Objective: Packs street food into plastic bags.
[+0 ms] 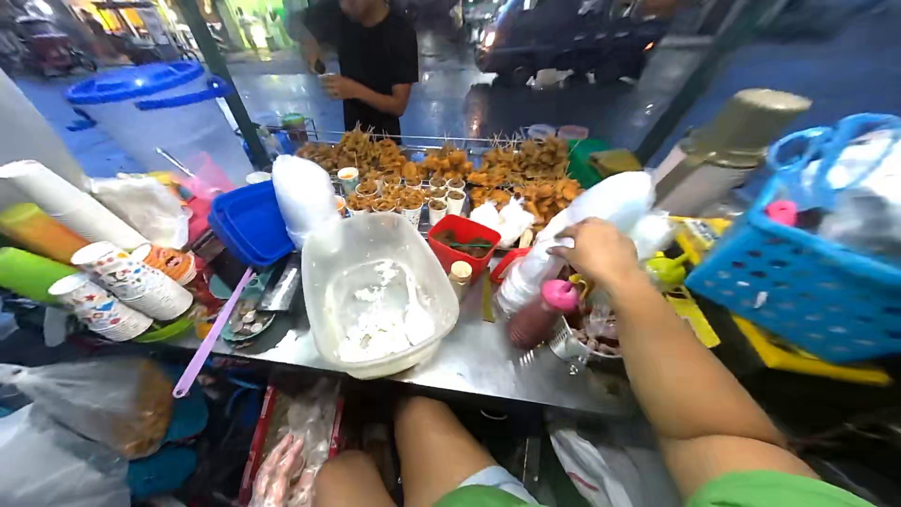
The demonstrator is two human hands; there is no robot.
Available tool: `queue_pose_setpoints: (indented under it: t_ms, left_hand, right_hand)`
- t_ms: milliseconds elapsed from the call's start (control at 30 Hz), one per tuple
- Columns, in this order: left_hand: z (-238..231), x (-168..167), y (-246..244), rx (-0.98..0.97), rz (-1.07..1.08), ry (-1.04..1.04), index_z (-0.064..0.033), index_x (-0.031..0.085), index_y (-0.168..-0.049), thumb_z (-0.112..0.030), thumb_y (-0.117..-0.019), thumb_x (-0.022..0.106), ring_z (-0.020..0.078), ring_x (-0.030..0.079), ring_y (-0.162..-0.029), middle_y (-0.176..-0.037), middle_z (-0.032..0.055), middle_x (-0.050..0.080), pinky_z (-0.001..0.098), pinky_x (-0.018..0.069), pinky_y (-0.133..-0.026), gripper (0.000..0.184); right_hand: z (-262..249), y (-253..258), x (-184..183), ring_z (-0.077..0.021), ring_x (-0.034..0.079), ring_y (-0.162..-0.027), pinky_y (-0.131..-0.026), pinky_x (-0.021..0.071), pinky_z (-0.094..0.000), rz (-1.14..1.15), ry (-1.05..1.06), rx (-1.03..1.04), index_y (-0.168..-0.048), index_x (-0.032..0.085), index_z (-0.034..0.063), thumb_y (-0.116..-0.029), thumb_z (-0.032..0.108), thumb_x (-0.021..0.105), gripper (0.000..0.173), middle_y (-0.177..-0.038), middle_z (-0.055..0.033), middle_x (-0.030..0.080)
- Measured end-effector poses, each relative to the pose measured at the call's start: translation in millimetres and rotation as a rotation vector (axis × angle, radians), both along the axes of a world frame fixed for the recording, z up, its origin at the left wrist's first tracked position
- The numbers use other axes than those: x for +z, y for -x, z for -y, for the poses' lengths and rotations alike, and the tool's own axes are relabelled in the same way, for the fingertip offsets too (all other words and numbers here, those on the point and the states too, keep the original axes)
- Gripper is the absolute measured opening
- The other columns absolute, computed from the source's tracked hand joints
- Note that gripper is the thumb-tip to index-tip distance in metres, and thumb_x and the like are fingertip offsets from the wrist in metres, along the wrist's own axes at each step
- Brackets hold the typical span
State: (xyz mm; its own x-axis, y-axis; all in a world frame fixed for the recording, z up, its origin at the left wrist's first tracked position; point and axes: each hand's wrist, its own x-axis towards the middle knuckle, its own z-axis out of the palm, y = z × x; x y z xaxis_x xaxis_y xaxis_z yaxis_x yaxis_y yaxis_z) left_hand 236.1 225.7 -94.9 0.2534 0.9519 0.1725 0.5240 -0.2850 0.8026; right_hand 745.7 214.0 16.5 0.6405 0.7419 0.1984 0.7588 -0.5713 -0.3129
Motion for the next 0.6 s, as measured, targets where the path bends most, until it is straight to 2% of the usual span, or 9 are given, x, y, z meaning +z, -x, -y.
queue_pose_setpoints:
  t_ms: [67,133,200,267,333,367,433,533,600]
  left_hand:
    - [2,0,1,0.009,0.012,0.014,0.0149,0.056,-0.133,-0.003,-0.0984,0.053,0.0376,0.054,-0.133,-0.146,0.0357,0.047,0.0414,0.0471,-0.108,0.039]
    - [4,0,3,0.023,0.035,0.016,0.0144,0.057,-0.133,-0.003,-0.0983,0.053,0.0338,0.056,-0.131,-0.146,0.0345,0.047,0.0378,0.0489,-0.107,0.039]
    - [4,3,2,0.036,0.063,-0.018,0.0132,0.059,-0.131,-0.006,-0.0978,0.054,0.0301,0.058,-0.128,-0.144,0.0326,0.051,0.0361,0.0502,-0.104,0.038]
    - [2,9,-8,0.059,0.133,-0.049,0.0103,0.061,-0.129,-0.009,-0.0966,0.055,0.0225,0.061,-0.123,-0.140,0.0278,0.055,0.0321,0.0526,-0.100,0.038]
    - [0,19,-26,0.066,0.214,-0.070,0.0072,0.063,-0.128,-0.011,-0.0974,0.056,0.0145,0.065,-0.114,-0.135,0.0218,0.060,0.0276,0.0559,-0.093,0.036]
    - [-2,24,-37,0.055,0.251,-0.060,0.0066,0.063,-0.129,-0.011,-0.0982,0.056,0.0127,0.067,-0.110,-0.133,0.0201,0.062,0.0268,0.0568,-0.091,0.036]
    - [-3,33,-62,0.026,0.354,0.111,0.0064,0.057,-0.137,-0.009,-0.1013,0.053,0.0130,0.069,-0.102,-0.133,0.0186,0.063,0.0288,0.0585,-0.086,0.039]
    - [4,47,-93,-0.118,0.658,0.572,-0.0007,0.039,-0.151,-0.015,-0.1096,0.038,0.0211,0.070,-0.103,-0.135,0.0137,0.061,0.0375,0.0602,-0.081,0.044]
    - [13,39,-101,-0.333,0.991,0.745,-0.0062,0.046,-0.138,-0.017,-0.1093,0.030,0.0242,0.073,-0.099,-0.124,0.0115,0.068,0.0374,0.0631,-0.075,0.035]
  right_hand:
    - [4,-10,-2,-0.0535,0.064,-0.108,-0.087,0.0458,-0.0760,0.000,-0.054,-0.015,-0.108,0.078,0.0057,-0.0994,0.022,0.070,0.020,-0.114,-0.0288,0.070]
    - [11,-11,-3,-0.0499,0.065,-0.107,-0.093,0.0470,-0.0710,0.029,-0.347,0.027,-0.109,0.074,-0.0025,-0.1026,0.018,0.064,0.024,-0.114,-0.0305,0.068]
    - [14,-3,-3,-0.0287,0.068,-0.106,-0.097,0.0533,-0.0483,-0.091,-0.774,0.096,-0.118,0.065,-0.0065,-0.1063,0.020,0.056,0.030,-0.116,-0.0202,0.069]
    - [5,23,4,-0.0024,0.063,-0.085,-0.081,0.0558,-0.0241,-0.476,-1.201,0.241,-0.113,0.055,0.0104,-0.1099,0.017,0.045,0.012,-0.096,0.0054,0.062]
    - [-5,64,8,0.0012,0.054,-0.057,-0.058,0.0498,-0.0183,-1.027,-1.417,0.496,-0.094,0.058,0.0232,-0.1103,0.018,0.031,0.032,-0.067,0.0137,0.056]
    - [-9,84,2,0.0020,0.049,-0.051,-0.052,0.0457,-0.0155,-1.295,-1.389,0.709,-0.089,0.062,0.0242,-0.1088,0.025,0.033,0.035,-0.061,0.0136,0.053]
    - [-21,125,-12,-0.0004,0.054,-0.053,-0.053,0.0493,-0.0176,-1.679,-1.213,1.065,-0.094,0.071,0.0215,-0.1000,0.033,0.058,0.018,-0.063,0.0105,0.058]
    - [-30,194,-22,-0.0002,0.055,-0.053,-0.053,0.0490,-0.0166,-1.976,-1.026,1.059,-0.089,0.072,0.0208,-0.0977,0.032,0.063,0.017,-0.061,0.0105,0.057]
    - [-30,225,-30,-0.0006,0.054,-0.052,-0.052,0.0476,-0.0168,-2.206,-0.893,1.012,-0.090,0.071,0.0173,-0.0968,0.028,0.063,0.015,-0.060,0.0100,0.056]
